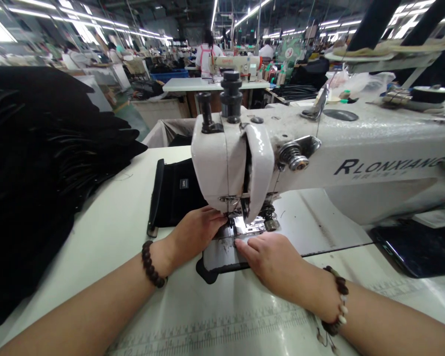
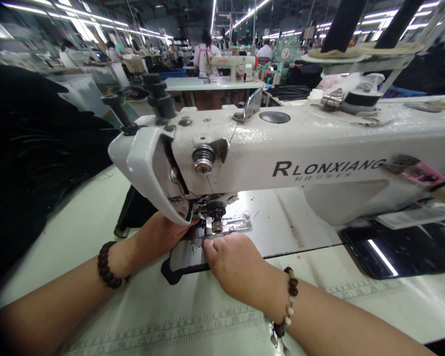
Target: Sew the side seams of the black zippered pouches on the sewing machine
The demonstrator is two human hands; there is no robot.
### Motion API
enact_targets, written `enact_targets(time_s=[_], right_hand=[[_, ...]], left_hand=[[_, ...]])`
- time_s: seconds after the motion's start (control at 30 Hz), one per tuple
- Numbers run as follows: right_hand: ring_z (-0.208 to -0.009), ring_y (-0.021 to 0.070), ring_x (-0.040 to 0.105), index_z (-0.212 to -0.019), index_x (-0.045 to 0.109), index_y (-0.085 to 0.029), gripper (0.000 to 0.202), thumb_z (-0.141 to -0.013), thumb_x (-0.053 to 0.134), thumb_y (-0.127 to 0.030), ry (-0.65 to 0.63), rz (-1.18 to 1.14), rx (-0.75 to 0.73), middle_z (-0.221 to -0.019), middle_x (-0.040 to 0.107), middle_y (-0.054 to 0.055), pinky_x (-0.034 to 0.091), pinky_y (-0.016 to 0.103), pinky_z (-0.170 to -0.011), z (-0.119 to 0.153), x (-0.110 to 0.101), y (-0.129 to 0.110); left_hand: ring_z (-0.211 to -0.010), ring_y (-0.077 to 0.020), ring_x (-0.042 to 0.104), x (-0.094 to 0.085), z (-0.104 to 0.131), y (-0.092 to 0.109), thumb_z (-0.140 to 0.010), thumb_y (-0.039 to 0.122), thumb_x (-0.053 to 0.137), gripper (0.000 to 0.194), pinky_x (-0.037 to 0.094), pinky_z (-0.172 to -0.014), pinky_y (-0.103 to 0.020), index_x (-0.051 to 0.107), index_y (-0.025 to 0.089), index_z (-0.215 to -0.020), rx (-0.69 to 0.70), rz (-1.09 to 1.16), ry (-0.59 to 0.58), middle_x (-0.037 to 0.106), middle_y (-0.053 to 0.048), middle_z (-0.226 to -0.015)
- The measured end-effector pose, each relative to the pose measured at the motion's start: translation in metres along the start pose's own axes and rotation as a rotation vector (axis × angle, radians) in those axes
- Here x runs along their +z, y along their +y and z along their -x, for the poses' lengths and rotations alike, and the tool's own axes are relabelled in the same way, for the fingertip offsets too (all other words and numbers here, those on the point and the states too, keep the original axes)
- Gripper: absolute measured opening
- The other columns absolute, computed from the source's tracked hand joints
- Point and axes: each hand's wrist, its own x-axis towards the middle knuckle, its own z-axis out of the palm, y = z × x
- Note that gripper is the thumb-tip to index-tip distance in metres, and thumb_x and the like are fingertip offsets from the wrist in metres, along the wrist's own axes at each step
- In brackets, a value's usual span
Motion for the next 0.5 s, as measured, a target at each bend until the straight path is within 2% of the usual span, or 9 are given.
enact_targets(time_s=[0.2, 0.3, 0.4, 0.5], right_hand=[[-0.046, 0.012, 0.037, -0.09, 0.055, -0.012, 0.015, -0.08, 0.044, -0.01, 0.017, -0.009, -0.012, -0.057, 0.052, 0.0, 0.013, 0.03, -0.046, 0.0, 0.0, 0.0], [-0.047, 0.0117, 0.037, -0.091, 0.056, -0.011, 0.016, -0.08, 0.045, -0.01, 0.006, -0.016, -0.006, -0.058, 0.053, 0.0, 0.012, 0.029, -0.047, 0.0, 0.0, 0.0], [-0.047, 0.0113, 0.035, -0.089, 0.056, -0.013, 0.014, -0.081, 0.044, -0.011, -0.016, -0.038, 0.023, -0.059, 0.053, 0.0, 0.012, 0.029, -0.047, -0.001, 0.0, 0.0], [-0.047, 0.0106, 0.032, -0.08, 0.055, -0.016, 0.013, -0.083, 0.043, -0.013, -0.032, -0.072, 0.067, -0.058, 0.052, -0.001, 0.012, 0.029, -0.047, -0.001, -0.001, 0.001]], left_hand=[[-0.094, -0.016, 0.059, 0.003, 0.001, 0.001, -0.085, 0.007, 0.046, 0.017, 0.048, -0.085, -0.027, 0.061, 0.012, -0.09, -0.011, -0.001, 0.011, 0.065, -0.006, -0.097], [-0.094, -0.0158, 0.059, 0.001, -0.001, 0.001, -0.085, 0.006, 0.045, 0.018, 0.047, -0.086, -0.027, 0.062, 0.013, -0.09, -0.018, 0.001, -0.023, 0.066, -0.006, -0.098], [-0.094, -0.016, 0.06, -0.01, -0.004, -0.012, -0.085, 0.01, 0.047, 0.018, 0.047, -0.084, -0.027, 0.062, 0.016, -0.092, -0.063, 0.008, -0.109, 0.065, -0.004, -0.098], [-0.088, -0.0183, 0.061, -0.029, -0.001, -0.035, -0.088, 0.017, 0.044, 0.018, 0.05, -0.077, -0.029, 0.062, 0.015, -0.092, -0.2, -0.027, -0.19, 0.065, -0.006, -0.096]])
